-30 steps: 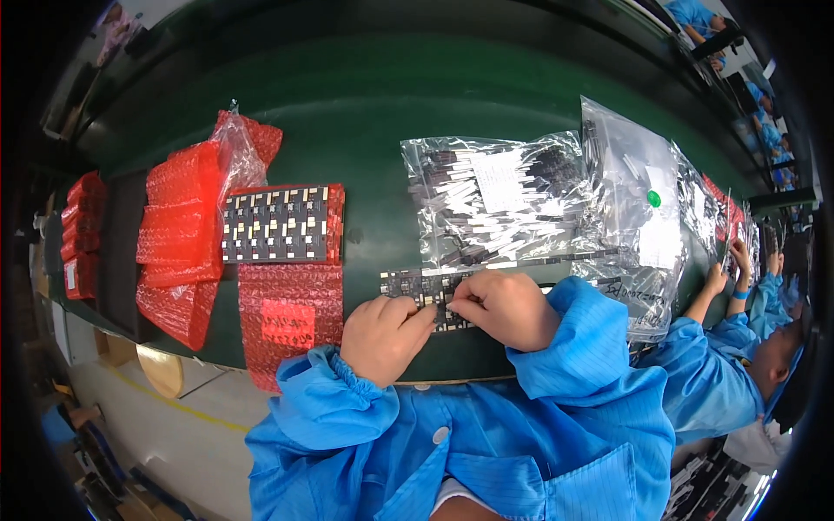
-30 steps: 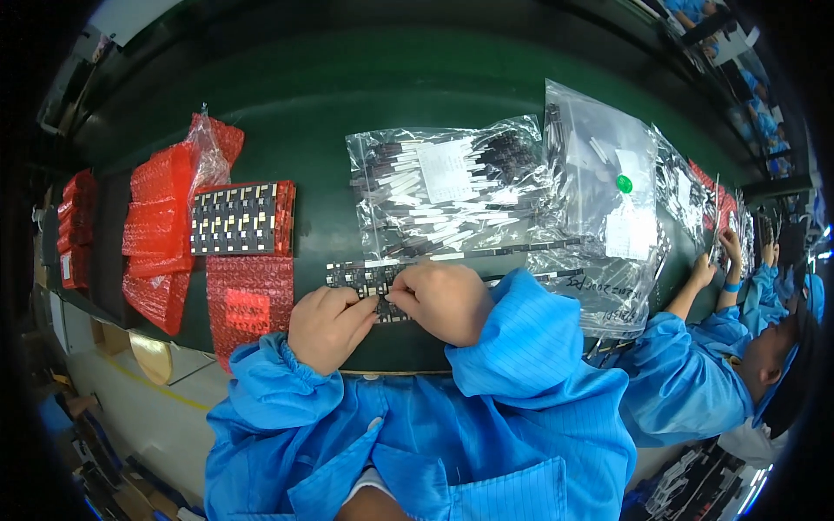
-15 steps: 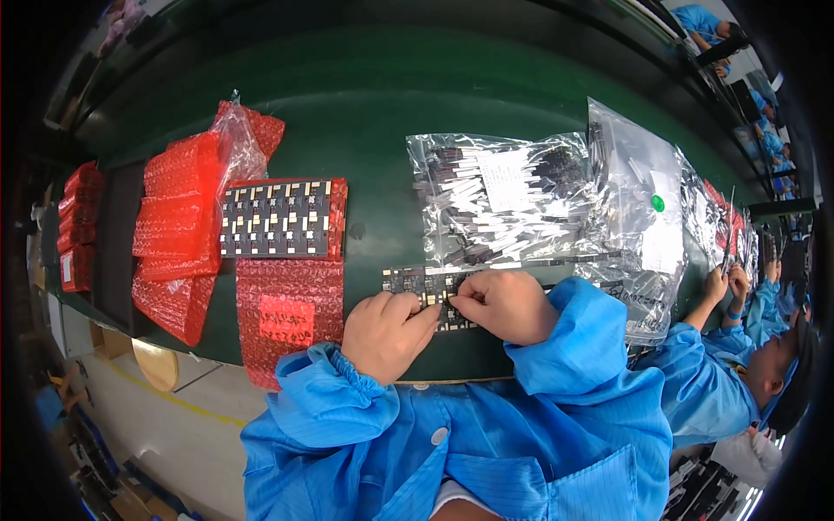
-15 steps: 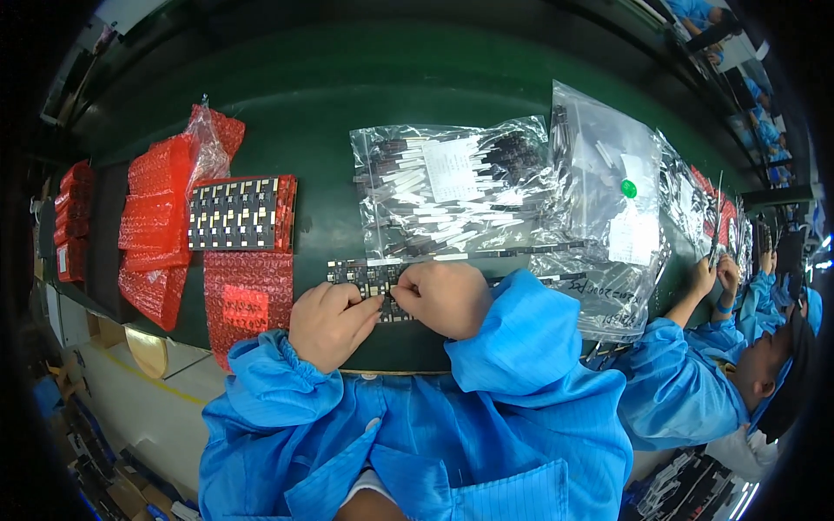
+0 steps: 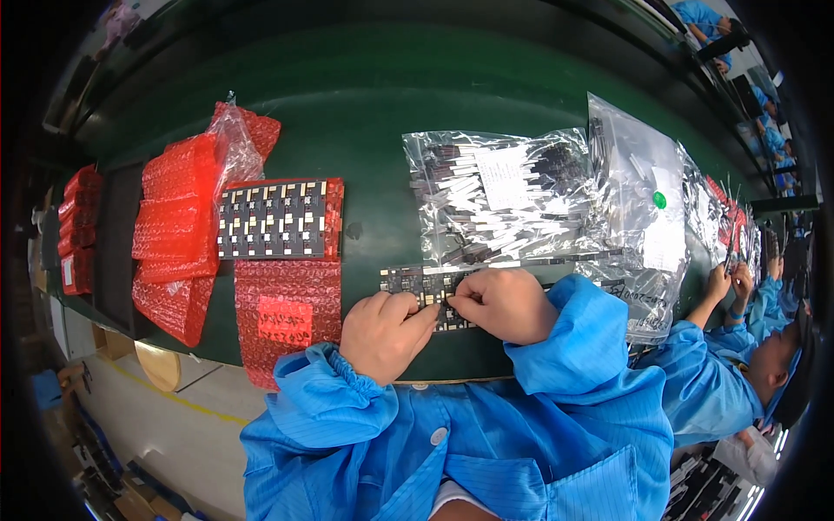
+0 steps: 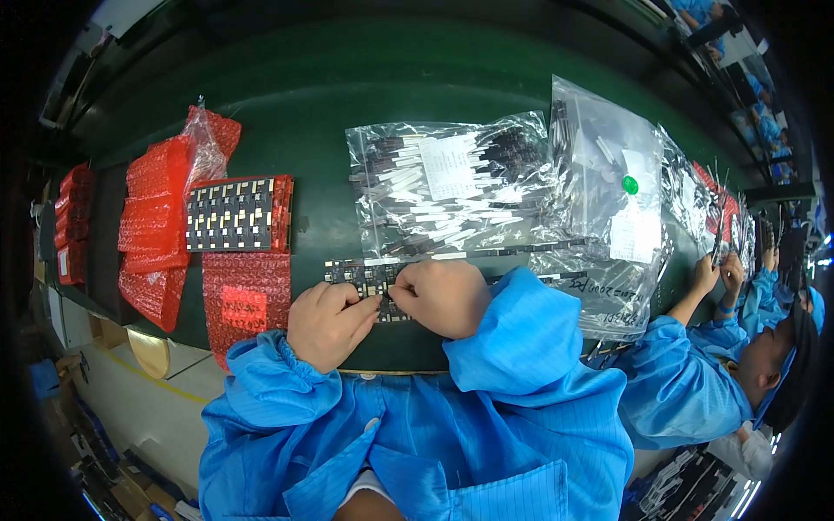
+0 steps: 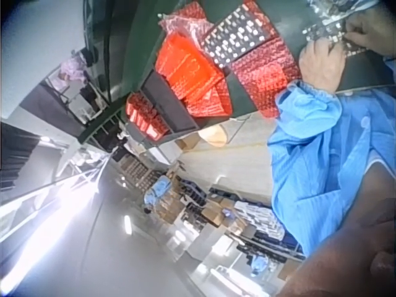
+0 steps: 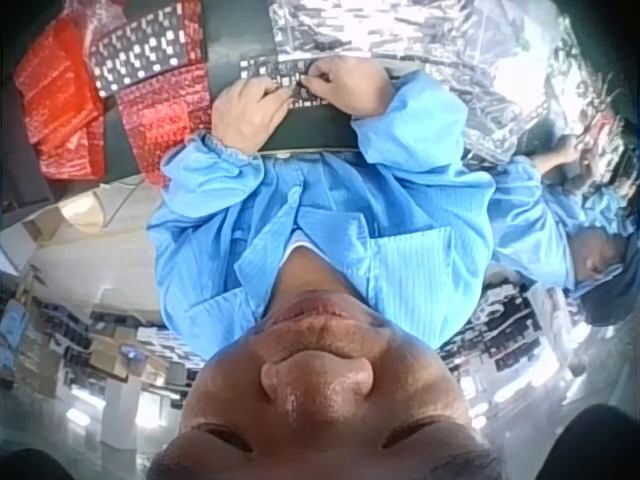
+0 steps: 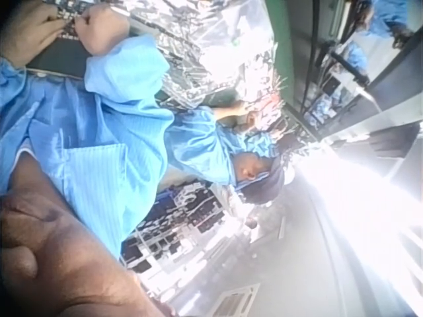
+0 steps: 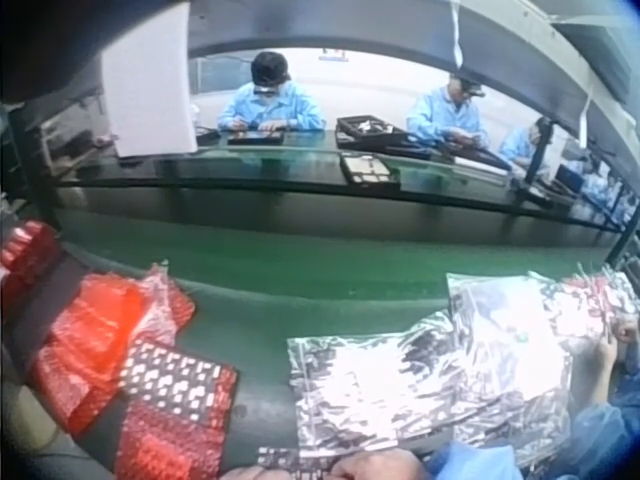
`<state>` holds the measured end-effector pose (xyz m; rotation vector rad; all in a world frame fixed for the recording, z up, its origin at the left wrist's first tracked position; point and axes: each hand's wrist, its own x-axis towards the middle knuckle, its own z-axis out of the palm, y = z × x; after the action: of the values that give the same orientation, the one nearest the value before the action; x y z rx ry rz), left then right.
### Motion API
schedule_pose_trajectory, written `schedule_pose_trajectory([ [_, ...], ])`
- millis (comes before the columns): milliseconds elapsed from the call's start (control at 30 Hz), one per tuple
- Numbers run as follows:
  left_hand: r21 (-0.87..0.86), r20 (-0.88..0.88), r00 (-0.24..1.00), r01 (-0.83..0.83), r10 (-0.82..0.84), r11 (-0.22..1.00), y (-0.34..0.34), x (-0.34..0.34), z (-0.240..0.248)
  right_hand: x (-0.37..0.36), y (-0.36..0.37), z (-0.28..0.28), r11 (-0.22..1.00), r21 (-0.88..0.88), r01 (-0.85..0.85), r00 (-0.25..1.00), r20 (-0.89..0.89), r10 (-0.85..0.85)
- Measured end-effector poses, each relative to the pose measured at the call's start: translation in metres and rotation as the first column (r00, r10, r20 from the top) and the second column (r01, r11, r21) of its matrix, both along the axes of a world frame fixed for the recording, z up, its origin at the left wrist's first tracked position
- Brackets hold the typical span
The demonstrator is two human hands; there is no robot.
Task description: The person assembles electronic components onto a circuit board at an industrial workbench, using tweezers to precisely place the small parts.
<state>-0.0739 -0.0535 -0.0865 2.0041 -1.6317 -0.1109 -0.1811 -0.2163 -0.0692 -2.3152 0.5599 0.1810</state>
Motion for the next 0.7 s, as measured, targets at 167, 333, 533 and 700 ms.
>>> schedule_pose_trajectory([
  [167,0.01,0.0,1.0,0.004,-0.004,1.0,-0.0012,0.0002,0.0005,0.0002,0.0032,0.0011,0.996,-0.089,-0.011,0.999,0.031,0.013],
  [333,-0.015,-0.025,1.0,0.005,-0.006,1.0,-0.0015,-0.0004,0.0006,-0.0001,0.0047,-0.0005,0.99,-0.138,-0.009,0.999,0.049,0.016],
  [533,-0.01,-0.013,1.0,0.021,-0.021,1.0,-0.0011,0.0002,-0.0003,0.0011,0.0052,0.0006,0.991,-0.136,0.011,0.999,0.041,-0.005],
  [700,-0.013,0.02,1.0,0.014,-0.014,1.0,-0.0018,-0.0001,0.0014,0.0011,0.0053,0.0009,0.99,-0.141,0.016,0.998,0.066,-0.007],
])
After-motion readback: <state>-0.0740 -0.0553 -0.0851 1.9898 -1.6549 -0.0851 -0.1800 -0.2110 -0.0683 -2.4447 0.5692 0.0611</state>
